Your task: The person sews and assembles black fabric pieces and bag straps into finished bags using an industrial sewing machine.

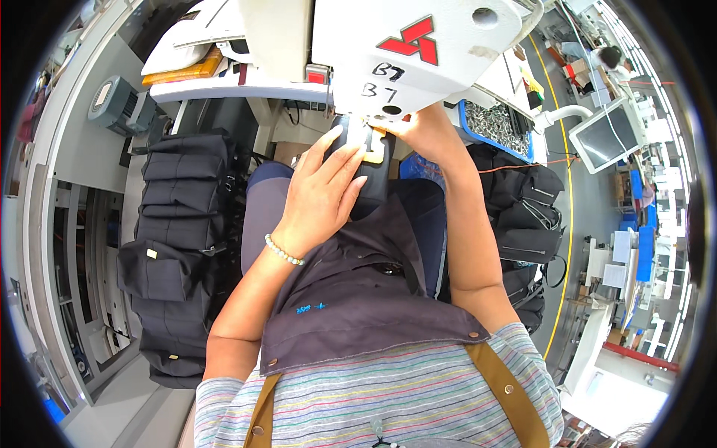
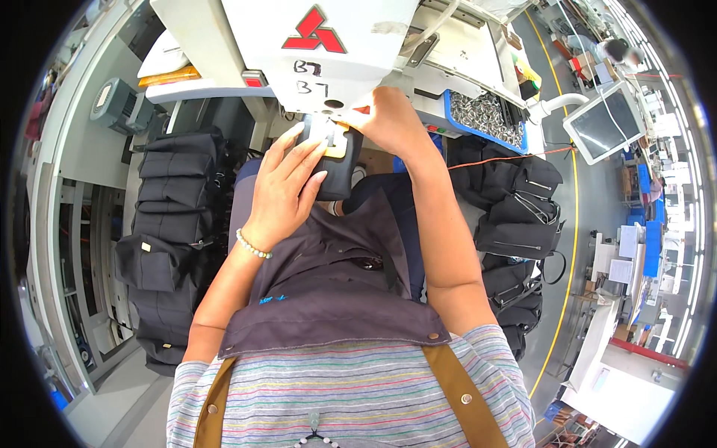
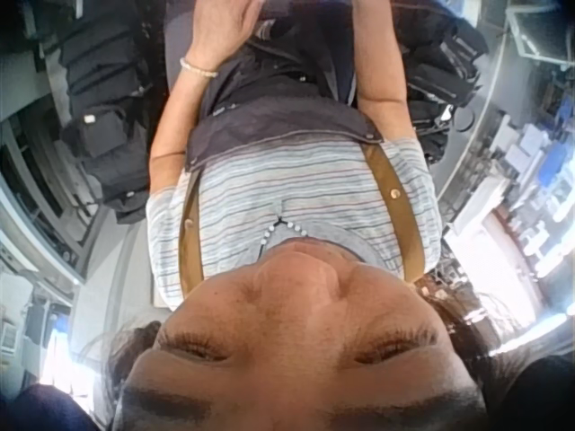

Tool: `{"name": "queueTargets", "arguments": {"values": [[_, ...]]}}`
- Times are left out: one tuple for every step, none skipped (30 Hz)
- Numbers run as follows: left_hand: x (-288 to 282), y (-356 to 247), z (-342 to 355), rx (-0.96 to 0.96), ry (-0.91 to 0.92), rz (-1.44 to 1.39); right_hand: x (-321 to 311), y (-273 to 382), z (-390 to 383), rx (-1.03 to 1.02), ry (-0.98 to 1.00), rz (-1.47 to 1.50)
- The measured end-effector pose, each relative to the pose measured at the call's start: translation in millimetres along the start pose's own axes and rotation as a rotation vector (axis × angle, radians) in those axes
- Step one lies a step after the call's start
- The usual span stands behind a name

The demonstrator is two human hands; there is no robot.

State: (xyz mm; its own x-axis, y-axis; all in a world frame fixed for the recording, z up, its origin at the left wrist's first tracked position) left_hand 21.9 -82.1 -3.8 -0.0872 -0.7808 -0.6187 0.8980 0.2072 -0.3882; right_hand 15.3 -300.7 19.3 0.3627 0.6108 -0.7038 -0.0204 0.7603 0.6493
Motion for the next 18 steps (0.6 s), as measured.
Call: {"name": "queueTargets", "arguments": {"values": [[-0.2,-0.3,0.3,0.002,0.000,0.001,1.8,-0.4,0.0,-0.012,-0.013,0.026],[-0.6,-0.9,1.0,0.015,0.005,0.011,3.0,-1.2,-0.2,-0.024,-0.026,0.053],[-1.0,-1.5,1.9,0.027,0.011,0.021,3.5,-2.7,-1.1,-0.025,-0.028,0.053],[-1.7,-1.6,4.2,0.030,0.012,0.022,3.5,-3.6,-1.4,-0.017,-0.023,0.068],[-1.8,-2.1,6.7,0.033,0.026,0.012,3.0,-4.5,-1.3,-0.008,-0.017,0.083],[-1.7,-2.5,9.5,0.037,0.041,0.001,2.1,-5.1,-0.7,-0.008,-0.020,0.085],[-0.9,-3.1,11.2,0.039,0.040,0.002,2.0,-4.6,-0.8,-0.010,-0.016,0.067],[0.7,-4.4,13.1,0.052,0.051,0.021,1.9,-4.0,-0.7,-0.011,-0.013,0.049],[2.2,-5.6,15.0,0.066,0.062,0.040,1.7,-3.2,0.1,-0.011,-0.015,0.049],[2.7,-7.2,17.3,0.068,0.063,0.039,0.2,0.9,1.7,-0.037,-0.025,0.081],[3.0,-10.0,19.2,0.105,0.064,0.101,-0.9,2.9,2.8,-0.063,-0.035,0.112],[3.6,-11.8,20.1,0.142,0.066,0.162,-1.7,1.0,4.2,-0.061,-0.036,0.112],[4.4,-11.5,20.2,0.141,0.066,0.162,-1.8,-0.7,7.4,-0.053,-0.015,0.069],[6.2,-12.4,19.9,0.194,0.081,0.213,-1.6,-2.0,9.6,-0.044,0.006,0.026],[7.8,-13.5,19.3,0.245,0.096,0.263,-1.5,-2.3,10.3,-0.044,0.007,0.026],[8.8,-14.6,19.4,0.243,0.097,0.262,-2.4,3.4,11.1,-0.066,-0.016,0.063],[11.7,-17.8,19.6,0.270,0.143,0.311,-3.2,8.0,11.1,-0.088,-0.040,0.100],[14.7,-20.3,19.1,0.297,0.188,0.359,-2.6,9.7,10.3,-0.086,-0.037,0.101]]}}
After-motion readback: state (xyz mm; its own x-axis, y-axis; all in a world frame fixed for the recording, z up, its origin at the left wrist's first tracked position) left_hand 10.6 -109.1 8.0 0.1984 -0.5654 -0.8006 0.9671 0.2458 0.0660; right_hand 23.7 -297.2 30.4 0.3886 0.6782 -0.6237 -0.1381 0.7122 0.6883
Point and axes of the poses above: each hand's wrist, its own z-axis towards the middle knuckle, its own x-axis out of the palm, y = z × x, the point moved 3 cm from there along z, towards the middle knuckle, and after that the axes turned 5 degrees about -y, right-handed, at the moved point
